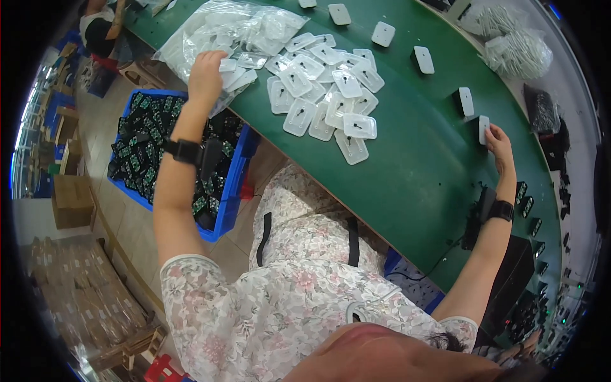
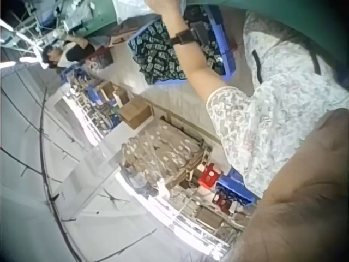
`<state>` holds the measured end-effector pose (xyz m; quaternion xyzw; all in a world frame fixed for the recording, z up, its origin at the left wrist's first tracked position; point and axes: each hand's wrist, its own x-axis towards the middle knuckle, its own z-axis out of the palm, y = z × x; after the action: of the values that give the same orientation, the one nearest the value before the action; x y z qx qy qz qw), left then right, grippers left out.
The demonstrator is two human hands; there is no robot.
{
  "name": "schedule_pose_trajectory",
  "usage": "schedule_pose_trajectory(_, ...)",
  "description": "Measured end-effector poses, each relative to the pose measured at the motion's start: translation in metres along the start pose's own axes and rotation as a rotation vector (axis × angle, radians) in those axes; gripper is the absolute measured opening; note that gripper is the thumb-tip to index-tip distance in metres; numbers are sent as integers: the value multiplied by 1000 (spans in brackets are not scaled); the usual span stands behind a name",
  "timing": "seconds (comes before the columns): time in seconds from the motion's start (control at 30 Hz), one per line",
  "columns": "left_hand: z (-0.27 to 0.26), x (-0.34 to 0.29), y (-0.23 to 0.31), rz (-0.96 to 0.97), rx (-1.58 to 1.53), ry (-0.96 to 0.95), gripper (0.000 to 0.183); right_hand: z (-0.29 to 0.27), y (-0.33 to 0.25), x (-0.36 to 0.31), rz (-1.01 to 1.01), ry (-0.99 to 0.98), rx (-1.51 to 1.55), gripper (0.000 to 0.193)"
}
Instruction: The person picks up a white plastic cover, inserts a small black component into it by hand, and then presses the cover onto a black electronic housing. The assembled unit is then placed onto the green workbench alongside other completed units.
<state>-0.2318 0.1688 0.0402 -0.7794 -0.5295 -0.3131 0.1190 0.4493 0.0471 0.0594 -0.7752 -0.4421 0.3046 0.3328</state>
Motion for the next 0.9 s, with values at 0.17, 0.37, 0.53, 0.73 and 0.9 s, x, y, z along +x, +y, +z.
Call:
schedule_pose_trajectory(0.17, 30, 30, -32, 247, 338, -320, 30, -13, 6, -15, -142, 330, -24, 42)
schedule_pose_trajectory(0.37, 31, 36, -64, 185, 398, -522, 54, -21, -13, -80, -392, 438, 76, 30)
schedule_pose_trajectory(0.53, 7, 47, -36, 101, 465, -576, 42, -16, 2, -138, -287, 437, -202, 19)
schedule_pose_trajectory(0.73, 3, 61, -19, 87, 100, -142, 13, 15, 12, -156, -263, 375, -490, 11)
schedule_pose_trajectory(0.9, -15, 39, 145, -151, -731, -90, 14, 33, 17, -152, -413, 257, -685, 11)
